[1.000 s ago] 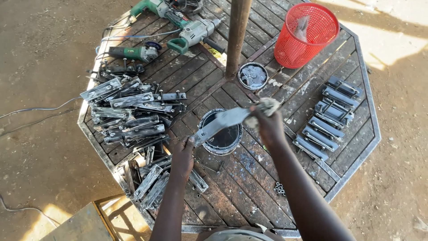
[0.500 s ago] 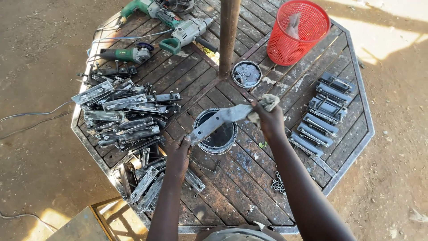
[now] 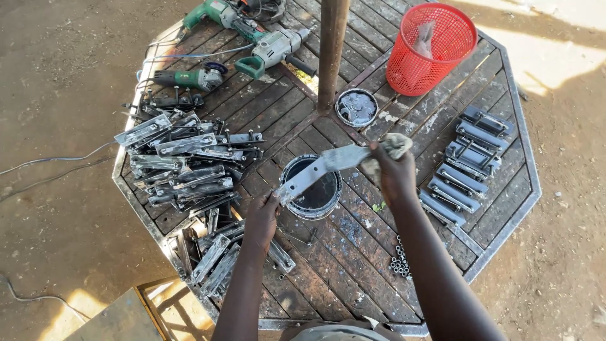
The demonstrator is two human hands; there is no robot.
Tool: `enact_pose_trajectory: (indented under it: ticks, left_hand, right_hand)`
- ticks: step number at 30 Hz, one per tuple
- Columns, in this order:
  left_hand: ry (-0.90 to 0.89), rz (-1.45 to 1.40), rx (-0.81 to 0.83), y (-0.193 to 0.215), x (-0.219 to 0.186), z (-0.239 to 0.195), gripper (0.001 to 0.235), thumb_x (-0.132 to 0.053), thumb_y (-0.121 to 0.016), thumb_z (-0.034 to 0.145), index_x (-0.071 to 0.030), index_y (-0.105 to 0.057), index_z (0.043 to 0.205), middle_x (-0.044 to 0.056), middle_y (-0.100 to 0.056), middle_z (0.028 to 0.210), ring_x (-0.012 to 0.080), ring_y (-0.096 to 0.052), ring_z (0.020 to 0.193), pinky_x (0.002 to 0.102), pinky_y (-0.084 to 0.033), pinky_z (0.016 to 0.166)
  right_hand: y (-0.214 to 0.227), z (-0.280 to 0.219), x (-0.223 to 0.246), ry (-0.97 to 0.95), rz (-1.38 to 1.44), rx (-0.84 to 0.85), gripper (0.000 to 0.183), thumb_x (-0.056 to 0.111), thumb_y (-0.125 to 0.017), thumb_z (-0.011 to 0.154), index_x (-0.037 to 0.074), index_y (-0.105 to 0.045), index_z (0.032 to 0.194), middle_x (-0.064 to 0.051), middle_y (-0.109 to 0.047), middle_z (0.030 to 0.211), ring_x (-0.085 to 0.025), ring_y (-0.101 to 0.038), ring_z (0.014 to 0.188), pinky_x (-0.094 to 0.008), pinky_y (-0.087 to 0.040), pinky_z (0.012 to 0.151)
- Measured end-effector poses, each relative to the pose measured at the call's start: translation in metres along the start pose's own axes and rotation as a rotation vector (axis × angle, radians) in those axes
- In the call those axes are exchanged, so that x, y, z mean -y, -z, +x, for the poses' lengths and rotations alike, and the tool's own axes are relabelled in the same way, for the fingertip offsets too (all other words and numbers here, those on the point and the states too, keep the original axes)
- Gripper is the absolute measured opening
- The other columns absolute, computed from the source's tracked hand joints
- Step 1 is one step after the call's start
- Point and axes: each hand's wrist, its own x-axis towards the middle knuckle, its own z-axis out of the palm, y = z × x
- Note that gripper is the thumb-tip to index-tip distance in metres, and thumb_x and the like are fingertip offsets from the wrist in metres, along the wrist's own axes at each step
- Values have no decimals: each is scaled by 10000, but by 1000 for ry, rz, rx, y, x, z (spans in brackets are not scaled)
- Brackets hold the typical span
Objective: Applying black sealant or paint to metal brackets using a rag in a workshop environment.
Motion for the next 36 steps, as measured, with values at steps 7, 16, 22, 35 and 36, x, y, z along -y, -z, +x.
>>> enact_pose_trajectory:
  ticks: [7, 16, 22, 35, 36]
  left_hand:
    - [2, 5, 3, -11, 15, 14, 388, -319, -498, 1136, -93, -646, 857, 58, -500, 709, 138, -432, 694, 361, -362, 680]
    - [22, 43, -7, -1, 18, 7, 373, -331, -497, 1130, -108, -646, 871, 54, -536, 743, 135, -469, 735, 372, -399, 729]
    - [31, -35, 22, -8, -5, -7, 319, -303, -541, 1108, -96, -628, 881, 31, -529, 744, 121, -505, 747, 360, -421, 740]
    - [396, -905, 205, -14, -26, -18, 230, -170, -559, 1064, -126, -508, 844, -48, -379, 677, 98, -421, 565, 291, -378, 619]
    - [427, -921, 227, -13, -25, -13, 237, -193, -589, 1046, -127, -516, 830, -61, -374, 665, 89, -410, 545, 271, -377, 600]
  right_hand:
    - [-44, -26, -12, -161, 135, 193, 235, 192, -867, 845, 47, -692, 908, -83, -735, 799, -150, -722, 698, -319, -603, 680]
    - [-4, 9, -23, 43, -92, 153, 217, 229, -806, 955, 42, -701, 984, -93, -717, 839, -123, -689, 760, -315, -555, 732]
    - [-10, -6, -4, 6, -119, 243, 202, 161, -843, 852, 49, -736, 981, -65, -736, 840, -128, -685, 762, -321, -569, 757]
    - [4, -23, 15, -96, 239, 359, 261, 71, -828, 805, -17, -725, 1028, -131, -751, 879, -166, -746, 775, -323, -613, 734]
    - [1, -22, 11, -82, 215, 380, 238, 50, -839, 793, -7, -734, 999, -121, -748, 854, -160, -742, 766, -320, -611, 721]
